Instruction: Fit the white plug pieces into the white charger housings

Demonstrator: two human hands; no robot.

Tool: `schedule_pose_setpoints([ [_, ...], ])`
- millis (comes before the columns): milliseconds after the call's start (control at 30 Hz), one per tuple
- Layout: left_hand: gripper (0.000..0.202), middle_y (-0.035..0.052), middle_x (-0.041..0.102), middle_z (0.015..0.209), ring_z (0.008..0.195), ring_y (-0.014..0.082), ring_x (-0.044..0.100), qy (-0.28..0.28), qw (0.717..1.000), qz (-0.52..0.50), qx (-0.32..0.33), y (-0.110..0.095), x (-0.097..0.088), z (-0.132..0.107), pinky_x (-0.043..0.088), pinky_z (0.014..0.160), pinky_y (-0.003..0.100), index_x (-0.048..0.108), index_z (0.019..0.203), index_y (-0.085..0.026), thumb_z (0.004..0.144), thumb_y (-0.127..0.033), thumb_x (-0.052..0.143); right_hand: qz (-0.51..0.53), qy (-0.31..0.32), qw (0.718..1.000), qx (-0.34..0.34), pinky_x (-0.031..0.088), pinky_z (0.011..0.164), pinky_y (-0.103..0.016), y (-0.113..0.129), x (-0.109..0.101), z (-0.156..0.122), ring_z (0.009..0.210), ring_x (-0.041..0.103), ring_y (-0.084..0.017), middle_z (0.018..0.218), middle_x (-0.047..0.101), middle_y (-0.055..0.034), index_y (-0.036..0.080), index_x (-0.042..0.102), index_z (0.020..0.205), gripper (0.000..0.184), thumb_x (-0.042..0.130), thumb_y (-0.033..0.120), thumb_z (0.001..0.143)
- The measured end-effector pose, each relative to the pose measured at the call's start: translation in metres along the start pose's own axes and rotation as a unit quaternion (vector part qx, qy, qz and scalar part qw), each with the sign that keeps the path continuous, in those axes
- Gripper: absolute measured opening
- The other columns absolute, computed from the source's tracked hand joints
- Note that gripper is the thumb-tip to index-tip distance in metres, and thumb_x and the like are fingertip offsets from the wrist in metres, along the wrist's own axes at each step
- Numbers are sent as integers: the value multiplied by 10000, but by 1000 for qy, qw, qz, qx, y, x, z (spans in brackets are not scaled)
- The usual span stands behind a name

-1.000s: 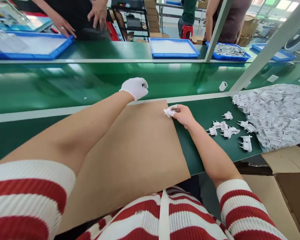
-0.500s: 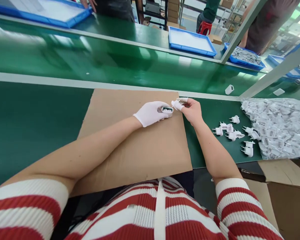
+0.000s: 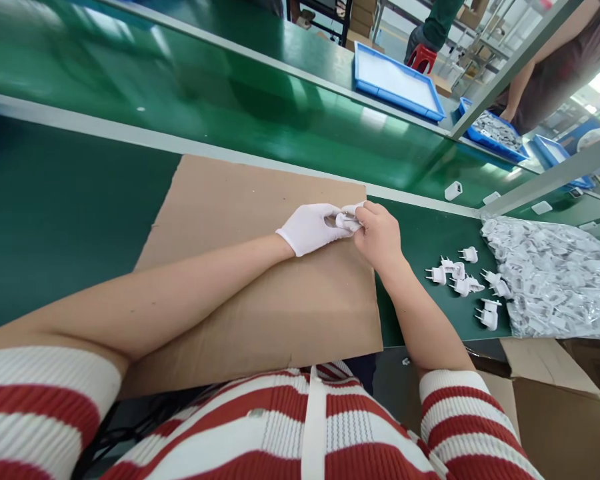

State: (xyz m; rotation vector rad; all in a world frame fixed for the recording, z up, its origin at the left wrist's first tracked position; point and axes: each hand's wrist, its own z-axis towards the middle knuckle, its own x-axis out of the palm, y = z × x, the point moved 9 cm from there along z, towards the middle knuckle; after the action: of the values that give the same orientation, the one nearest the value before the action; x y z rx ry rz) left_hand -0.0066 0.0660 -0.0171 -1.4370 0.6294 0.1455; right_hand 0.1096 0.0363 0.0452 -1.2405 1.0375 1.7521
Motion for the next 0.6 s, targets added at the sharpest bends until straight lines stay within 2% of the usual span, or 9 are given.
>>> schedule_pose_setpoints([
  [100, 359, 45, 800, 1140, 1036, 227, 721, -9, 1000, 6, 24, -5, 1, -2, 546, 1021, 353, 773, 1194, -185, 904, -398, 784, 3, -15, 1000, -1, 391, 726, -283, 0, -3, 3, 948, 610, -242, 986, 683, -81, 211, 718, 957, 313, 498, 26, 832],
  [233, 275, 81, 789, 1114, 1065, 283, 711, -28, 990, 134, 22, -9, -1, -5, 527, 1028, 400, 793, 1126, -191, 963, -407, 740, 41, -47, 998, 21, 417, 699, -286, -7, -9, 3, 858, 636, -223, 940, 730, -76, 217, 751, 914, 269, 549, 87, 792],
  [300, 297, 75, 788, 1128, 1081, 286, 716, -23, 987, 151, 43, -15, 0, -5, 527, 1027, 394, 795, 1134, -206, 987, -451, 715, 86, -67, 993, 41, 465, 727, -301, -15, -9, 1, 855, 664, -227, 952, 757, -80, 222, 788, 963, 277, 569, 145, 811],
  [367, 326, 50, 793, 1105, 1064, 273, 729, 13, 986, 157, 57, -18, 5, 0, 537, 1005, 365, 798, 1114, -227, 974, -510, 720, 164, -82, 980, 74, 534, 801, -338, -27, -3, -1, 889, 703, -245, 1007, 785, -90, 231, 813, 1088, 315, 615, 259, 845],
  [400, 344, 40, 795, 1088, 1054, 269, 735, 37, 984, 163, 56, -18, 7, 5, 542, 988, 350, 798, 1093, -233, 948, -539, 739, 217, -80, 968, 96, 566, 836, -365, -35, 3, -1, 894, 720, -254, 1034, 794, -98, 226, 807, 1160, 369, 660, 340, 841],
  [467, 371, 37, 800, 1069, 1047, 270, 743, 68, 981, 180, 38, -15, 5, 20, 550, 953, 325, 793, 1053, -236, 888, -569, 775, 323, -66, 935, 128, 609, 904, -416, -50, 13, 1, 953, 751, -277, 1119, 793, -123, 206, 744, 1332, 592, 726, 491, 814],
  [533, 346, 39, 806, 1087, 1061, 270, 746, 46, 981, 187, 13, -12, -11, 41, 550, 930, 311, 788, 1043, -246, 874, -548, 773, 366, -72, 918, 136, 615, 989, -467, -67, 9, 1, 1114, 752, -306, 1321, 735, -161, 209, 614, 1515, 811, 727, 590, 809],
  [600, 296, 40, 809, 1104, 1058, 259, 748, -26, 983, 178, -30, -4, -44, 65, 548, 907, 300, 786, 1038, -259, 901, -517, 741, 308, -99, 936, 140, 577, 1090, -524, -90, -12, -7, 1296, 688, -348, 1500, 627, -188, 230, 551, 1580, 882, 693, 667, 828],
])
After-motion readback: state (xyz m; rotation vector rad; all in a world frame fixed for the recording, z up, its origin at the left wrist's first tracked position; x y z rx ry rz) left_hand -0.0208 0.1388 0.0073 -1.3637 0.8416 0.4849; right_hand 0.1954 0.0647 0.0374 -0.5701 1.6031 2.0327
